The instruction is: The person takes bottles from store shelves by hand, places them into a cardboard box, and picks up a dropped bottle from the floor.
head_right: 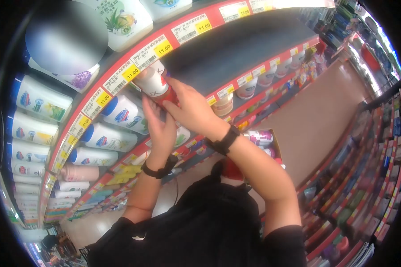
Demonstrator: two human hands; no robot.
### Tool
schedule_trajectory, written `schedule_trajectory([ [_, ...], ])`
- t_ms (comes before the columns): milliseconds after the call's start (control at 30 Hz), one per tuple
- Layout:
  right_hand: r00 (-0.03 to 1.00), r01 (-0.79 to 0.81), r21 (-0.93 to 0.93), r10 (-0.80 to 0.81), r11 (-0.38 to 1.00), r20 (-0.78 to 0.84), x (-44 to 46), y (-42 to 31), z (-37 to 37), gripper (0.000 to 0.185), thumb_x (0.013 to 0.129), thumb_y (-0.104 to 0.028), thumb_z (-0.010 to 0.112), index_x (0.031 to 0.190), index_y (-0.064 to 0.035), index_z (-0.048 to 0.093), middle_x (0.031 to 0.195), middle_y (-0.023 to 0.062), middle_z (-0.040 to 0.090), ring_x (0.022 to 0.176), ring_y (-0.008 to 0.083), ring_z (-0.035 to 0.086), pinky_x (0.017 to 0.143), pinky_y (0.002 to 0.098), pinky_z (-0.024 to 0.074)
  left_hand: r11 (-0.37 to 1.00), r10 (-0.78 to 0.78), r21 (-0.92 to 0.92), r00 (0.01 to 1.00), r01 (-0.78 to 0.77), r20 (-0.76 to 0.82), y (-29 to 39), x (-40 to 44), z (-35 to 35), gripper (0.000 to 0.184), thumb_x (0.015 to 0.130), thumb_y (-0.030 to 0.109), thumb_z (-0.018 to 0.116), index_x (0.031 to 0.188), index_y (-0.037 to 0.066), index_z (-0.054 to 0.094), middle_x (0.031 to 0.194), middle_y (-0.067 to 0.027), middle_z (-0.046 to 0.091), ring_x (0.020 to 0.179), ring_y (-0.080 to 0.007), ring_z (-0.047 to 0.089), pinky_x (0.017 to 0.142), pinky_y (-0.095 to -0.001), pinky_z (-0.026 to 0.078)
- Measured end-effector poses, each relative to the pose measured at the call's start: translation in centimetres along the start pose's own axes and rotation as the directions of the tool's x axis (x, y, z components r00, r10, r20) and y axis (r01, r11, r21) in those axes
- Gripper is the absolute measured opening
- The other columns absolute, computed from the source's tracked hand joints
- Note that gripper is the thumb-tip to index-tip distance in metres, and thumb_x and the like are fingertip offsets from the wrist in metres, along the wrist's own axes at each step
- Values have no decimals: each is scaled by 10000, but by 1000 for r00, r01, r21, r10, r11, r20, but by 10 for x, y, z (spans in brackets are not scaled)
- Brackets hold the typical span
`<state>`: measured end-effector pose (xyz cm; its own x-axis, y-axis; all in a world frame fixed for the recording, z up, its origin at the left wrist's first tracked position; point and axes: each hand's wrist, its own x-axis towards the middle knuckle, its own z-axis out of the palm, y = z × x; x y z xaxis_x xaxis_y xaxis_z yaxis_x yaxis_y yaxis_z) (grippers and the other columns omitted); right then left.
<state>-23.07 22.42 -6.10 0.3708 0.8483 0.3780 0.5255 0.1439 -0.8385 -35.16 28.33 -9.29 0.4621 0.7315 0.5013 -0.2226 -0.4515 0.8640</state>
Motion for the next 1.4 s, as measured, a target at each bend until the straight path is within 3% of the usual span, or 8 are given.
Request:
schedule_trajectory([
  [267,997,8,170,6,985,-82,-39,-7,-13,526,890,-105,729,1387,-48,564,1242,182,655,1059,329,675,902,396,551,922,240,322,970,-216,-35,-11,-28,4,699,907,-54,636,1527,-83,314,1509,-265,400,1360,-405,455,1136,-481,374],
  [500,953,5,191,53,981,-297,-115,-3,-52,546,888,-33,755,1402,-50,572,1310,135,641,1183,266,642,982,365,537,847,309,369,919,-383,244,30,-43,35,690,865,-23,720,1484,-49,414,1428,-234,489,1302,-400,500,1091,-471,418],
  [600,946,-103,220,164,970,-281,-154,14,-76,497,912,-69,773,1364,-20,575,1233,106,632,1118,207,647,924,339,543,916,213,251,910,-313,357,23,-63,57,671,867,34,759,1456,-26,442,1389,-216,527,1239,-363,553,1052,-447,460],
  [700,928,-245,87,260,966,-266,-200,30,-96,525,914,-89,763,1392,-20,557,1309,120,586,1162,229,626,919,350,558,956,-232,-31,817,291,528,10,-88,83,586,915,45,736,1426,-19,455,1326,-161,572,1187,-251,619,1003,-389,516],
  [767,913,-334,10,326,943,-248,-229,43,-98,550,902,-113,762,1402,-27,550,1269,139,609,1178,271,618,922,352,555,918,-323,23,710,397,626,4,-102,92,584,920,48,736,1430,-1,457,1312,-148,585,1195,-241,621,1000,-381,517],
  [1067,835,-528,-25,513,849,-200,-335,74,-78,561,884,-101,749,1417,-86,574,1207,147,670,1105,319,639,941,398,521,934,-352,302,339,192,872,-17,-147,107,529,863,89,817,1347,47,607,1284,-115,625,1190,-232,632,1007,-360,505],
  [1200,734,-576,300,643,760,-218,-337,79,-82,582,878,-10,704,1437,-85,559,1237,157,661,1118,292,631,933,396,512,962,-271,228,420,150,866,-22,-154,124,612,836,157,842,1394,94,599,1250,-113,607,1126,-282,639,932,-361,523],
  [1400,743,-473,175,498,864,-448,-336,130,-84,650,905,47,601,1530,-60,454,1517,175,515,1397,301,522,1122,378,449,984,-178,147,464,103,868,-67,-162,173,649,826,45,777,1438,135,579,1380,-171,512,1219,-353,577,996,-403,499],
])
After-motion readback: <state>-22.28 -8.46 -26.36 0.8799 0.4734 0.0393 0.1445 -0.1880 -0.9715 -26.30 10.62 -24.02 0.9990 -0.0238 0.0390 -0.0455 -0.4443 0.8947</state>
